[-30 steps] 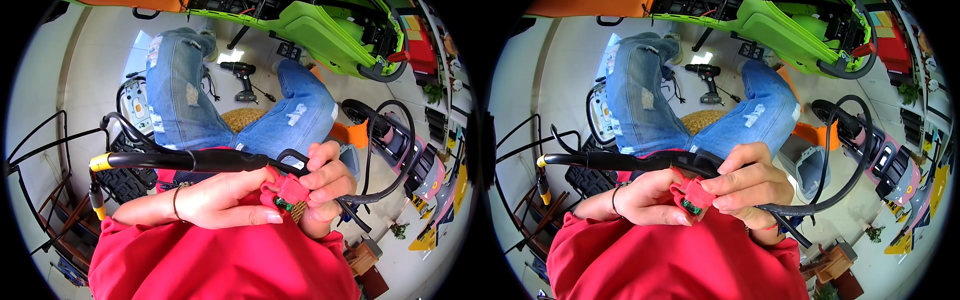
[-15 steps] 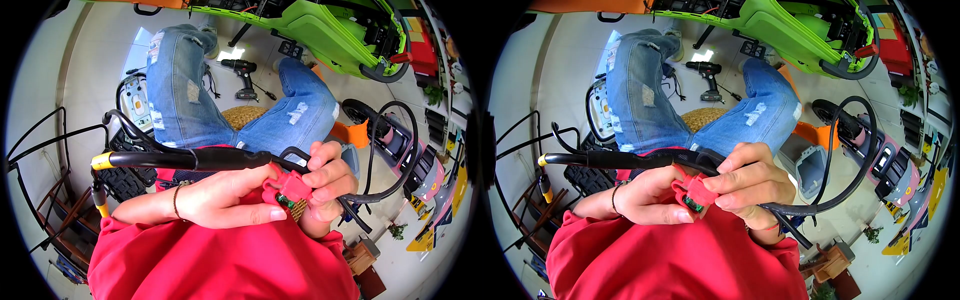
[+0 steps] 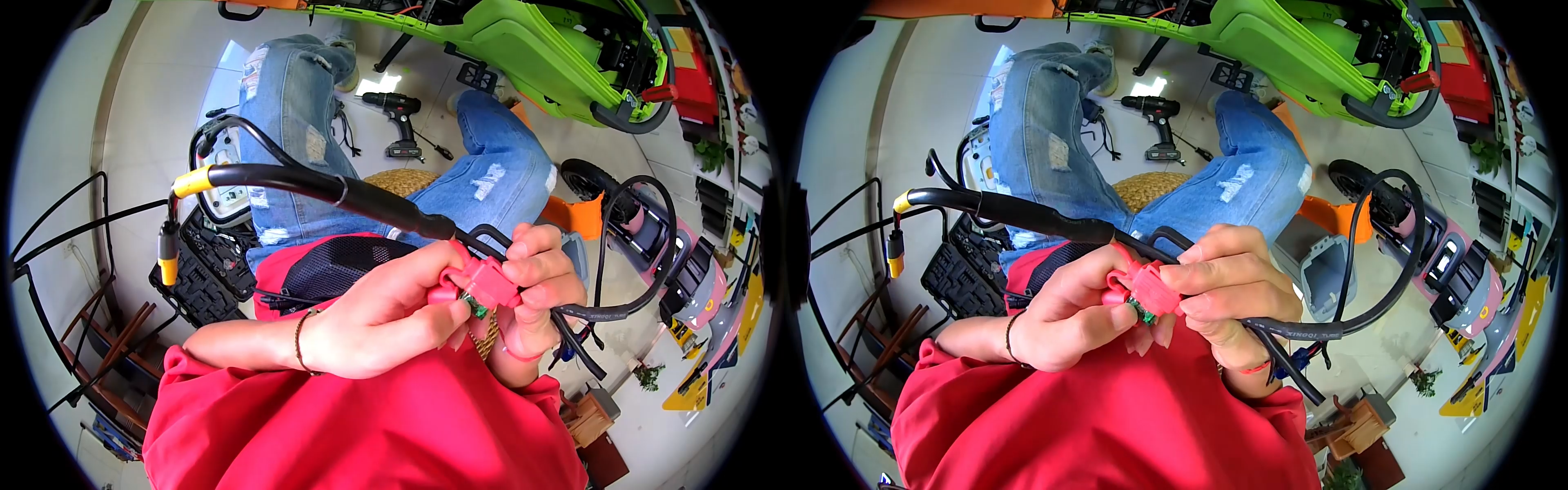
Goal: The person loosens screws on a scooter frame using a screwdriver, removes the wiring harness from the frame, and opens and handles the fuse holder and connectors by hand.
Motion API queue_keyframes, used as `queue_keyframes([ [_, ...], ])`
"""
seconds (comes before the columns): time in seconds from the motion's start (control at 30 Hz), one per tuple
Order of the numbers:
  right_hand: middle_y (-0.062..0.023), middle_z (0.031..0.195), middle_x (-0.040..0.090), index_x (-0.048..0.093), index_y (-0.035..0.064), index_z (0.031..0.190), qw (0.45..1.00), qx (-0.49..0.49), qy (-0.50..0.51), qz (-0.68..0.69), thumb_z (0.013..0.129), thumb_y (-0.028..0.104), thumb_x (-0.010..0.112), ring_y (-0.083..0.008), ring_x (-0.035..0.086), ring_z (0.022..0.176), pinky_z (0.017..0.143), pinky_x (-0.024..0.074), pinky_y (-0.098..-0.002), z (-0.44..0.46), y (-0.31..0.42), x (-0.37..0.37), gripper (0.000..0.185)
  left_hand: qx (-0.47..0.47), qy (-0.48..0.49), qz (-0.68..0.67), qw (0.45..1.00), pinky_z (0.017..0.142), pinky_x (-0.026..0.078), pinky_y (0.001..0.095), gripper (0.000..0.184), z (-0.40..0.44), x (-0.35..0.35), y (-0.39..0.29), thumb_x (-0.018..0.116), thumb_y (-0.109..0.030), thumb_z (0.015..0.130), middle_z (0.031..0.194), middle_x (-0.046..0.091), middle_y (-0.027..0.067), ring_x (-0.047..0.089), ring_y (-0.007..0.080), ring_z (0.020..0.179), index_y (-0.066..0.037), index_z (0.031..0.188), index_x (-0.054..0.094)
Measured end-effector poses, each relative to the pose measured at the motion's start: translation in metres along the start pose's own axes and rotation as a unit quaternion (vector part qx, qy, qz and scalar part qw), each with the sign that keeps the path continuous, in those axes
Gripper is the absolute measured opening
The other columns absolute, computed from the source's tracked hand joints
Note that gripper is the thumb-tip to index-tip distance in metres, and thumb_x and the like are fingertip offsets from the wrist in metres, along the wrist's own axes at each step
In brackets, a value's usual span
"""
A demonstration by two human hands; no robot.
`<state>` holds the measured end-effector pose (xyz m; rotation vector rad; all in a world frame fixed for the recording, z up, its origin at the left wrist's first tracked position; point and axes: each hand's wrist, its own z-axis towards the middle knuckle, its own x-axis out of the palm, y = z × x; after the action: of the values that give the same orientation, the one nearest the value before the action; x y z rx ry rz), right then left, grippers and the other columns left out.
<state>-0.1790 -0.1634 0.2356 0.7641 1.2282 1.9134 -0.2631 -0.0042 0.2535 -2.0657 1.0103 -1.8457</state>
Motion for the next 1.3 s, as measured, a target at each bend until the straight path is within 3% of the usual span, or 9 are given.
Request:
queue_keyframes([
  [0.23,-0.0135,0.092,0.069,0.061,0.0083,0.087,0.998,0.010,-0.056,-0.005,0.083,0.018,0.067,-0.0240,0.059,0.089,0.079,0.0446,-0.0366,-0.005,-0.002,0.006,0.013,0.016,0.000,0.023,1.000,0.066,0.042,0.0247,0.010,0.000,-0.001,0.005,0.040,-0.004,0.094,0.085,0.049,0.0030,0.048,0.0076,0.074,-0.002,0.103,0.041],
  [0.57,-0.0176,0.093,0.068,0.060,0.0042,0.092,0.999,0.001,-0.037,-0.021,0.082,0.014,0.067,-0.0260,0.062,0.083,0.081,0.0451,-0.0373,-0.004,-0.004,0.002,0.016,0.003,-0.005,-0.033,0.999,0.065,0.042,0.0237,0.009,-0.002,0.001,0.001,0.040,-0.005,0.095,0.084,0.051,0.0022,0.048,0.0070,0.072,-0.003,0.104,0.041],
  [0.83,-0.0157,0.094,0.067,0.056,0.0045,0.096,0.994,-0.028,0.014,-0.101,0.067,0.004,0.074,-0.0252,0.062,0.082,0.078,0.0477,-0.0368,0.003,0.003,-0.001,0.034,-0.028,-0.027,-0.042,0.998,0.066,0.042,0.0233,0.009,0.000,0.004,-0.002,0.039,-0.006,0.096,0.085,0.050,0.0015,0.049,0.0075,0.073,-0.003,0.104,0.042],
  [1.2,-0.0149,0.091,0.067,0.055,0.0030,0.090,0.990,-0.088,-0.009,-0.113,0.063,0.002,0.071,-0.0240,0.060,0.075,0.068,0.0498,-0.0313,0.002,-0.003,0.006,0.031,0.007,-0.017,0.032,0.999,0.063,0.040,0.0223,0.011,-0.002,0.002,0.006,0.040,0.000,0.093,0.084,0.048,0.0000,0.045,0.0047,0.071,-0.003,0.103,0.042],
  [1.3,-0.0153,0.091,0.067,0.054,0.0035,0.090,0.991,-0.075,0.012,-0.108,0.064,0.002,0.071,-0.0246,0.060,0.077,0.068,0.0504,-0.0313,0.007,0.003,0.003,0.031,0.009,-0.037,-0.025,0.999,0.061,0.037,0.0218,0.009,-0.002,0.009,0.001,0.040,0.000,0.092,0.081,0.047,-0.0012,0.041,0.0039,0.069,-0.003,0.101,0.041],
])
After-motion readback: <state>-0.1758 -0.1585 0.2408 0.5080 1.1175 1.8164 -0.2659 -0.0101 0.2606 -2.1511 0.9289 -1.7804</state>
